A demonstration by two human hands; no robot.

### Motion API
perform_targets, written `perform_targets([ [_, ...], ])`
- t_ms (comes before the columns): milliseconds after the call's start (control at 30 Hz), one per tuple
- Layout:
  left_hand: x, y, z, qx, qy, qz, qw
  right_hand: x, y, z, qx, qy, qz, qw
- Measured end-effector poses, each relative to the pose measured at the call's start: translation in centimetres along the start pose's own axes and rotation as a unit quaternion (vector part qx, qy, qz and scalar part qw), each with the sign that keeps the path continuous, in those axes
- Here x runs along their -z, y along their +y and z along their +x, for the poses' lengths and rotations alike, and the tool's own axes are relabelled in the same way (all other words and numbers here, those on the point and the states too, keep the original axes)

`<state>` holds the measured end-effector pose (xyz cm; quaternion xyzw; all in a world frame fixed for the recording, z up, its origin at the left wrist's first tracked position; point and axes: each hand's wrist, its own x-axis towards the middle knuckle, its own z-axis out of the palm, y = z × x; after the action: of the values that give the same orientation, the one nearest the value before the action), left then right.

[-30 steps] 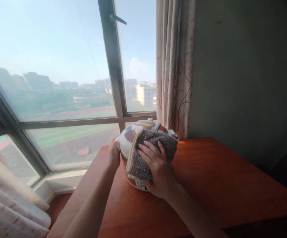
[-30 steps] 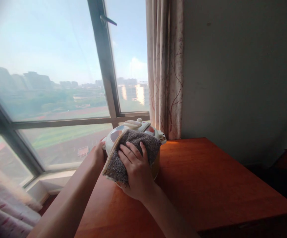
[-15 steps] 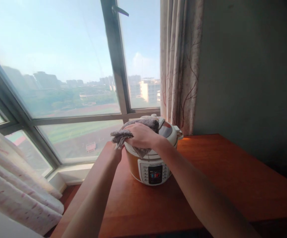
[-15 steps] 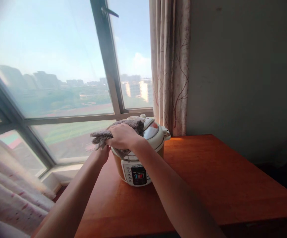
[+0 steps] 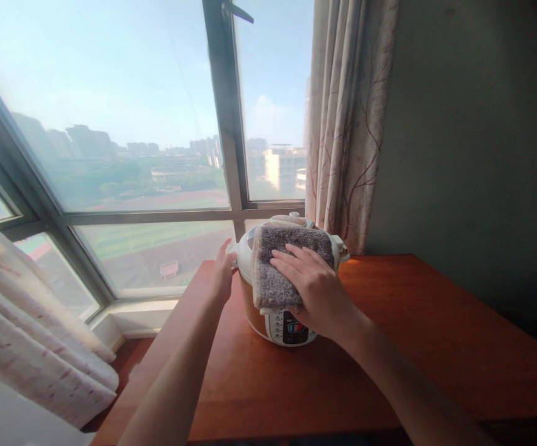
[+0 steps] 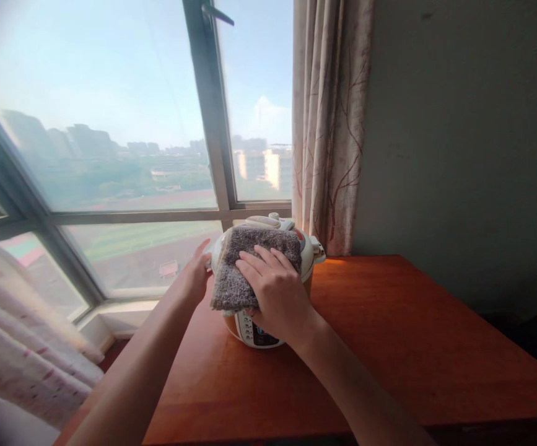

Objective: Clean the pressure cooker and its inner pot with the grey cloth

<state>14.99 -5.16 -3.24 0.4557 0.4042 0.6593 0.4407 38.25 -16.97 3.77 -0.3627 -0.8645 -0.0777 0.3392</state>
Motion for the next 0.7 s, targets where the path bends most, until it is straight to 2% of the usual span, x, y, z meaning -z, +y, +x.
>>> perform_targets([
  [200,-0.4,0.2,-0.1,0.006,0.012,0.001,1.0,-0.8,0.1,-1.3,-0.023,0.034,-0.025,0.999],
  [433,-0.7,0.0,-0.2,0.023,0.034,-0.005,0.999,-3.2,-0.8,0.5,-0.069,0.072,-0.051,0.994],
  [700,-0.1,-0.8,0.3,0.029,0.027,-0.006,0.999,-2.0,0.5,2.6,-0.099,0.058,-0.029,0.993],
])
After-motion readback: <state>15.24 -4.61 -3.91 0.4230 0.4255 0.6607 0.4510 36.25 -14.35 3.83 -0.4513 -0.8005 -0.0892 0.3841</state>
